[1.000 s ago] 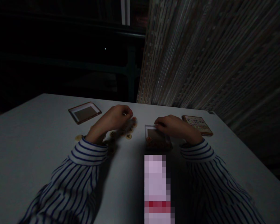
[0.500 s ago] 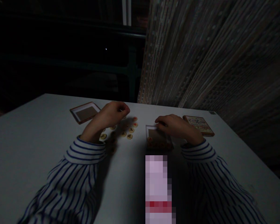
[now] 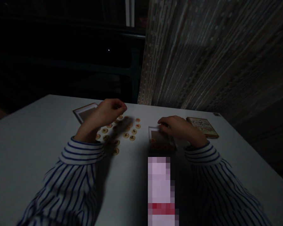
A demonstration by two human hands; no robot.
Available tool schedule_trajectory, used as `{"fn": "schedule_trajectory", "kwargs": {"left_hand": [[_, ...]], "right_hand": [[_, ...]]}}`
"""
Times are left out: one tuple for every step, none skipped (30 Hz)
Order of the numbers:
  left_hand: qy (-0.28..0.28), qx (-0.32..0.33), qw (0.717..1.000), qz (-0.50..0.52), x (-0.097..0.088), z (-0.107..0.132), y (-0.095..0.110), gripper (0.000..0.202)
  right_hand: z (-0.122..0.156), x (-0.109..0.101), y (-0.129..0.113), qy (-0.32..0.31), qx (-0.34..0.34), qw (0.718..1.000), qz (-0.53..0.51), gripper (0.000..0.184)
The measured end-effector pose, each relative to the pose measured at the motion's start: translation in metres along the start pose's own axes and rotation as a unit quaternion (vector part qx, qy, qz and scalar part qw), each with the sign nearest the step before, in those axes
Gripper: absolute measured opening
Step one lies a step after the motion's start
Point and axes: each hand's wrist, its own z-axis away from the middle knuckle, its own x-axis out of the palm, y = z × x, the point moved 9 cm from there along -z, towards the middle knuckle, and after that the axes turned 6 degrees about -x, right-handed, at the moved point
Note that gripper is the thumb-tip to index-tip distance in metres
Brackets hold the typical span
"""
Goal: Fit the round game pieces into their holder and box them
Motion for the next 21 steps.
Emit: {"fn": "schedule_trajectory", "kwargs": {"left_hand": [[0.004, 0.0, 1.0, 0.004, -0.003, 0.001, 0.0, 0.03], [0.007, 0.001, 1.0, 0.011, -0.007, 0.001, -0.001, 0.03], [0.01, 0.001, 1.0, 0.018, -0.01, 0.002, -0.002, 0.03], [0.014, -0.001, 1.0, 0.026, -0.013, 0.002, -0.003, 0.03], [0.017, -0.005, 0.999, 0.033, -0.015, 0.002, -0.004, 0.031], [0.021, -0.009, 0.999, 0.039, -0.017, 0.002, -0.006, 0.031], [0.025, -0.01, 0.999, 0.043, -0.019, 0.003, -0.007, 0.031], [0.029, -0.008, 0.998, 0.047, -0.021, 0.003, -0.007, 0.031], [0.033, -0.003, 0.998, 0.048, -0.022, 0.003, -0.007, 0.031], [0.036, 0.001, 0.998, 0.048, -0.024, 0.003, -0.007, 0.031], [0.04, 0.003, 0.998, 0.046, -0.024, 0.003, -0.007, 0.031], [0.043, 0.002, 0.998, 0.044, -0.025, 0.003, -0.007, 0.031], [0.045, 0.001, 0.998, 0.043, -0.026, 0.004, -0.008, 0.032], [0.047, -0.001, 0.998, 0.042, -0.027, 0.004, -0.008, 0.032], [0.047, -0.002, 0.998, 0.043, -0.027, 0.004, -0.008, 0.032], [0.048, -0.001, 0.998, 0.044, -0.028, 0.004, -0.008, 0.032], [0.049, 0.0, 0.998, 0.045, -0.029, 0.005, -0.007, 0.032], [0.053, 0.001, 0.998, 0.045, -0.031, 0.006, -0.006, 0.032], [0.056, 0.0, 0.997, 0.045, -0.033, 0.007, -0.006, 0.031], [0.06, -0.003, 0.997, 0.043, -0.036, 0.007, -0.006, 0.031], [0.064, -0.005, 0.997, 0.041, -0.039, 0.008, -0.006, 0.03]], "right_hand": [[0.0, 0.0, 0.0, 0.006, -0.002, 1.0, 0.003, 0.031], [0.0, -0.001, 0.0, 0.011, -0.003, 1.0, 0.006, 0.031], [0.0, -0.001, 0.0, 0.015, -0.004, 1.0, 0.008, 0.031], [-0.001, -0.001, 0.0, 0.019, -0.006, 1.0, 0.01, 0.031], [-0.001, -0.001, -0.001, 0.023, -0.009, 1.0, 0.01, 0.03], [-0.001, -0.001, -0.002, 0.026, -0.014, 1.0, 0.009, 0.03], [-0.001, -0.002, -0.003, 0.032, -0.019, 0.999, 0.007, 0.03], [-0.001, -0.003, -0.004, 0.038, -0.025, 0.999, 0.005, 0.03], [-0.001, -0.004, -0.006, 0.045, -0.03, 0.999, 0.004, 0.03], [-0.001, -0.005, -0.007, 0.051, -0.034, 0.998, 0.003, 0.03], [-0.001, -0.006, -0.008, 0.056, -0.038, 0.998, 0.002, 0.03], [-0.001, -0.006, -0.009, 0.061, -0.041, 0.997, 0.003, 0.031], [-0.001, -0.007, -0.01, 0.064, -0.044, 0.997, 0.003, 0.031], [-0.001, -0.007, -0.01, 0.065, -0.045, 0.997, 0.003, 0.031], [-0.001, -0.007, -0.01, 0.066, -0.046, 0.997, 0.003, 0.031], [-0.002, -0.007, -0.011, 0.067, -0.047, 0.997, 0.002, 0.032], [-0.002, -0.007, -0.011, 0.066, -0.047, 0.997, 0.001, 0.032], [-0.002, -0.007, -0.011, 0.066, -0.048, 0.997, -0.001, 0.032], [-0.003, -0.007, -0.011, 0.066, -0.047, 0.997, -0.002, 0.032], [-0.003, -0.008, -0.011, 0.066, -0.047, 0.997, -0.003, 0.032], [-0.003, -0.008, -0.012, 0.065, -0.048, 0.997, -0.004, 0.032]]}}
